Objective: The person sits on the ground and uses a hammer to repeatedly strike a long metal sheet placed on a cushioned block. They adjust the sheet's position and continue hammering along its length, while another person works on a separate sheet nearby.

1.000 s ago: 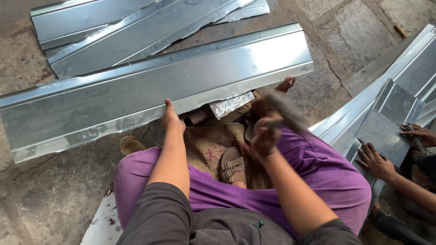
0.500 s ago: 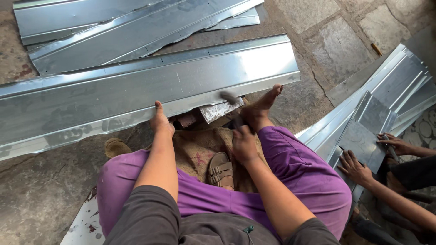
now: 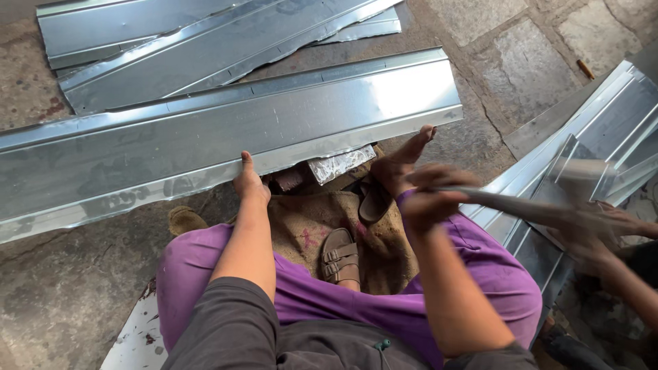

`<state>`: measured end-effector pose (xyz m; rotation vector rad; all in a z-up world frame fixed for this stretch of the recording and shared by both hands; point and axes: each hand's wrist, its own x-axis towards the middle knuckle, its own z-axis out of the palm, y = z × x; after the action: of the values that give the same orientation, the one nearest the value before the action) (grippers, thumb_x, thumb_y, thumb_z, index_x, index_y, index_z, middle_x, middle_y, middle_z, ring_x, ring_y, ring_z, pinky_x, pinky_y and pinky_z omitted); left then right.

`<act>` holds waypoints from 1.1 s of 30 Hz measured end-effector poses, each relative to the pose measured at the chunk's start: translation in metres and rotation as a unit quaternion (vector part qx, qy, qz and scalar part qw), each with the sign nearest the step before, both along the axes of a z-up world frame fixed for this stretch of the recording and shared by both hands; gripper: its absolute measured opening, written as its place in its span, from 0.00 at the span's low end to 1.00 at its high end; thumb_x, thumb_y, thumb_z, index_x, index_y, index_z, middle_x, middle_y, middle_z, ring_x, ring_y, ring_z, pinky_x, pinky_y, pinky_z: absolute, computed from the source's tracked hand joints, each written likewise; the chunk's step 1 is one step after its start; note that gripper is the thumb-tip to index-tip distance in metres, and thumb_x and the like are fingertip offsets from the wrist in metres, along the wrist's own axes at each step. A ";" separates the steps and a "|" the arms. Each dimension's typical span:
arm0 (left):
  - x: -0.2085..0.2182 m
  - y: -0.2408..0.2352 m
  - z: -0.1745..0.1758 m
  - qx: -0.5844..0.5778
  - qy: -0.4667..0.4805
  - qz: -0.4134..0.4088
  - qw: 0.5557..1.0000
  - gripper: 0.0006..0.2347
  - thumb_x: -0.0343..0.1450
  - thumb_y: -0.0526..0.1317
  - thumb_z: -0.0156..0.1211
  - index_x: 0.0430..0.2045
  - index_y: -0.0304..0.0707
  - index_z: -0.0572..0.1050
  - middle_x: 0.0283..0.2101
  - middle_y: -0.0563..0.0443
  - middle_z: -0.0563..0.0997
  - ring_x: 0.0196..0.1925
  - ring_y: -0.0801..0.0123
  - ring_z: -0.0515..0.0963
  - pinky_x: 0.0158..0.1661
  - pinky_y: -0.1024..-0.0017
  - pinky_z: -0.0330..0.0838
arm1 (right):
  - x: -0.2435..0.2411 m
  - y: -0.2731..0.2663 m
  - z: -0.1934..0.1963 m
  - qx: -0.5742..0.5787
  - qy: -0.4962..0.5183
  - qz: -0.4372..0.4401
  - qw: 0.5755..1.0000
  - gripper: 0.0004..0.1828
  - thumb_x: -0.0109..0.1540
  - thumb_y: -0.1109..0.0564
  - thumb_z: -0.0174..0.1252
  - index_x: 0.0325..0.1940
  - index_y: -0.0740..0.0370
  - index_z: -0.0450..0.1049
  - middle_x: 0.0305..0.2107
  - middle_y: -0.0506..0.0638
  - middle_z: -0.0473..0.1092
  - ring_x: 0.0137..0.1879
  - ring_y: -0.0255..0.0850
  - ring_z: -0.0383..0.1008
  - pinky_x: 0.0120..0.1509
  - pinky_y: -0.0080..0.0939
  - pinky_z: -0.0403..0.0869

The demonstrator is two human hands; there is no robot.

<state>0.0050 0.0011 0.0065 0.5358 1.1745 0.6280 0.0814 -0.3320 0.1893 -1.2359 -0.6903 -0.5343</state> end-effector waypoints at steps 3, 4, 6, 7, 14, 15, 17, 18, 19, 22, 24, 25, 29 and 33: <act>-0.002 -0.003 -0.006 -0.005 0.009 -0.002 1.000 0.39 0.59 0.59 0.73 0.58 0.26 0.71 0.61 0.45 0.76 0.62 0.58 0.71 0.65 0.52 0.62 | -0.034 0.015 -0.048 -0.380 0.117 -0.052 0.916 0.15 0.70 0.48 0.56 0.40 0.62 0.69 0.25 0.61 0.70 0.32 0.57 0.69 0.35 0.51 0.67; -0.003 -0.004 -0.006 -0.006 0.007 -0.002 1.000 0.39 0.59 0.58 0.73 0.58 0.26 0.71 0.61 0.45 0.75 0.62 0.59 0.71 0.65 0.52 0.62 | -0.039 0.017 -0.056 -0.512 0.185 -0.046 0.838 0.14 0.70 0.50 0.58 0.40 0.63 0.71 0.26 0.64 0.71 0.34 0.61 0.71 0.37 0.54 0.69; 0.002 0.000 -0.003 0.019 -0.034 -0.003 0.999 0.39 0.58 0.58 0.74 0.58 0.28 0.71 0.61 0.46 0.76 0.62 0.60 0.72 0.65 0.55 0.62 | -0.033 0.019 -0.057 -0.529 0.192 -0.050 0.825 0.13 0.69 0.52 0.59 0.40 0.64 0.72 0.27 0.64 0.72 0.35 0.62 0.73 0.38 0.56 0.71; -0.002 -0.002 -0.003 0.029 -0.050 -0.003 0.998 0.39 0.58 0.58 0.75 0.58 0.29 0.71 0.61 0.47 0.76 0.62 0.60 0.72 0.66 0.56 0.62 | -0.032 0.015 -0.051 -0.493 0.154 -0.065 0.854 0.12 0.69 0.51 0.59 0.40 0.64 0.72 0.27 0.63 0.72 0.34 0.59 0.74 0.37 0.54 0.71; -0.002 -0.004 -0.001 -0.002 -0.003 -0.004 1.000 0.39 0.58 0.59 0.73 0.56 0.27 0.72 0.59 0.46 0.76 0.60 0.59 0.72 0.63 0.53 0.67 | -0.002 0.008 0.006 -0.096 0.092 0.033 0.991 0.18 0.74 0.46 0.49 0.36 0.58 0.65 0.19 0.44 0.61 0.22 0.30 0.60 0.26 0.31 0.58; -0.001 -0.002 0.000 0.001 -0.003 -0.005 1.000 0.39 0.58 0.60 0.73 0.56 0.25 0.72 0.59 0.45 0.77 0.60 0.59 0.72 0.63 0.53 0.66 | -0.005 0.013 0.003 -0.049 0.061 0.028 0.997 0.18 0.74 0.44 0.49 0.37 0.58 0.63 0.21 0.43 0.61 0.23 0.29 0.61 0.27 0.30 0.59; -0.002 -0.001 -0.002 0.007 0.001 -0.009 1.000 0.39 0.59 0.60 0.73 0.56 0.24 0.73 0.60 0.44 0.77 0.61 0.59 0.72 0.63 0.53 0.64 | -0.017 0.017 -0.011 -0.100 0.028 -0.014 0.994 0.18 0.74 0.43 0.49 0.39 0.59 0.62 0.23 0.47 0.62 0.25 0.33 0.63 0.28 0.33 0.62; -0.003 -0.001 -0.004 0.008 0.003 -0.011 1.000 0.39 0.60 0.60 0.73 0.57 0.24 0.72 0.60 0.44 0.77 0.61 0.59 0.72 0.63 0.54 0.63 | -0.025 0.017 -0.022 -0.197 0.027 -0.052 0.979 0.18 0.75 0.45 0.50 0.39 0.60 0.63 0.23 0.50 0.63 0.26 0.38 0.65 0.29 0.37 0.64; -0.003 -0.002 -0.006 0.009 0.006 -0.012 1.000 0.39 0.61 0.59 0.73 0.58 0.24 0.72 0.60 0.44 0.77 0.62 0.60 0.72 0.64 0.54 0.62 | -0.031 0.016 -0.032 -0.294 0.025 -0.087 0.952 0.18 0.75 0.46 0.50 0.39 0.62 0.64 0.24 0.54 0.64 0.26 0.43 0.66 0.30 0.41 0.67; -0.001 -0.001 -0.010 -0.024 -0.029 -0.005 0.999 0.39 0.58 0.58 0.73 0.59 0.30 0.70 0.59 0.45 0.76 0.59 0.56 0.74 0.60 0.48 0.70 | -0.034 0.013 -0.055 -0.482 0.139 -0.110 0.858 0.18 0.73 0.46 0.53 0.39 0.63 0.69 0.23 0.60 0.69 0.30 0.57 0.70 0.31 0.53 0.68; 0.006 0.004 -0.009 0.001 -0.048 0.002 0.999 0.39 0.59 0.57 0.74 0.59 0.29 0.70 0.61 0.45 0.76 0.61 0.57 0.73 0.61 0.51 0.68 | -0.022 0.014 -0.060 -0.490 0.211 -0.099 0.840 0.18 0.72 0.46 0.52 0.39 0.64 0.69 0.22 0.62 0.70 0.30 0.61 0.73 0.32 0.56 0.68; 0.000 0.001 -0.011 0.010 -0.051 0.004 0.999 0.39 0.59 0.57 0.75 0.59 0.29 0.70 0.61 0.46 0.76 0.62 0.57 0.72 0.62 0.53 0.67 | -0.023 0.011 -0.062 -0.457 0.234 -0.095 0.853 0.19 0.71 0.45 0.51 0.38 0.64 0.68 0.21 0.62 0.70 0.28 0.61 0.74 0.32 0.56 0.69; -0.003 -0.001 -0.009 0.003 -0.053 0.007 0.999 0.38 0.60 0.56 0.74 0.59 0.28 0.70 0.61 0.45 0.75 0.62 0.56 0.72 0.61 0.52 0.69 | -0.019 0.006 -0.059 -0.429 0.277 -0.075 0.856 0.18 0.70 0.44 0.46 0.41 0.63 0.67 0.22 0.65 0.72 0.30 0.65 0.77 0.34 0.60 0.71; -0.001 0.000 -0.004 -0.008 -0.070 0.004 0.997 0.39 0.57 0.56 0.74 0.59 0.29 0.70 0.60 0.44 0.75 0.61 0.54 0.73 0.60 0.49 0.70 | -0.022 0.002 -0.060 -0.565 0.249 -0.092 0.781 0.21 0.70 0.43 0.50 0.40 0.64 0.68 0.29 0.70 0.74 0.39 0.72 0.74 0.39 0.66 0.72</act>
<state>0.0044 0.0008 0.0025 0.4671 1.0478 0.6521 0.0597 -0.3301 0.1289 -2.4807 -0.3935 0.1601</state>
